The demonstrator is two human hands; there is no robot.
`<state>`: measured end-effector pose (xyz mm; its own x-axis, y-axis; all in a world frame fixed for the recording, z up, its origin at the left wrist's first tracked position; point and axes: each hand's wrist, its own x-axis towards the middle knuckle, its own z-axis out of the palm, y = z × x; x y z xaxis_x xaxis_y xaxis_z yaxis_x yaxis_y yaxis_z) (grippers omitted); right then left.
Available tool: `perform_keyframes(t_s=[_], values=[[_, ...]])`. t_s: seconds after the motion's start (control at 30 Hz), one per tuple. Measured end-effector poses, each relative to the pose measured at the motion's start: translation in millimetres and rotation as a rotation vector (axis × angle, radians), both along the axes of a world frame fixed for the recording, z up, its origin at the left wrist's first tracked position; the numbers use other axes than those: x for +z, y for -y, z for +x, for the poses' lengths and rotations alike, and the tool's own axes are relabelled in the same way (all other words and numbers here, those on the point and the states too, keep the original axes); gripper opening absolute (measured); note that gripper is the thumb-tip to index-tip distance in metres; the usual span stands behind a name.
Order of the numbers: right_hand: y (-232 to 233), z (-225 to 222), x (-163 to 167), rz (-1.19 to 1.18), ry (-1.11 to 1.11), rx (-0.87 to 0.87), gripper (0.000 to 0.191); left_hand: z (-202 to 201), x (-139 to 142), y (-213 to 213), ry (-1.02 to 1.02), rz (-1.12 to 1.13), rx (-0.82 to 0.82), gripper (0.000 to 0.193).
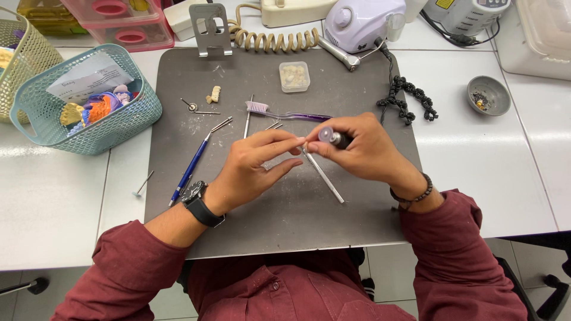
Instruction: The person holds a small dental prosthesis in one hand and grinds and shapes its surface with a rotary handpiece, repositioning the piece repeatedly to work different areas. They briefly switch handpieces partway through and continue grinding the prosthesis over the work mat.
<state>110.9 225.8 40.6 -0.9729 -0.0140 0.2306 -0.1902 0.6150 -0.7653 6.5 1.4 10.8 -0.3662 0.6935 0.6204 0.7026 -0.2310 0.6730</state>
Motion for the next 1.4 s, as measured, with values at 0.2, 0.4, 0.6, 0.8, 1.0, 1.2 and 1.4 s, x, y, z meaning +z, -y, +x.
perform_keyframes(t_s=[0.2,0.4,0.6,0.8,1.0,1.2,1.4], values=[[5.8,2.7,3.4,-0.117,0.018,0.163,0.013,-0.7,2.6,2.2,0.042,0.017,-0.022,0.028],[9.7,4.4,2.7,-0.074,-0.103,0.118,0.017,-1.0,2.7,3.3,0.081,0.092,0.042,0.02],[7.6,1.6,-8.3,-0.046,-0.219,0.132,0.012,-0.8,5.6,4.5,0.039,0.086,0.063,0.02],[-2.3,5.1,-9.3,-0.073,-0.175,-0.085,0.015,-1.0,6.2,6.7,0.058,0.12,0.1,0.016],[-4.5,2.0,2.2,0.022,-0.105,-0.023,0.026,-1.0,6.7,8.6,0.044,0.142,0.069,0.016],[13.3,3.2,-4.8,0.036,-0.249,0.133,0.022,-2.8,4.5,8.1,0.121,0.097,0.009,0.019],[11.4,2.9,-6.7,0.034,-0.272,0.153,0.022,-3.1,3.3,6.0,0.127,0.081,0.002,0.024]])
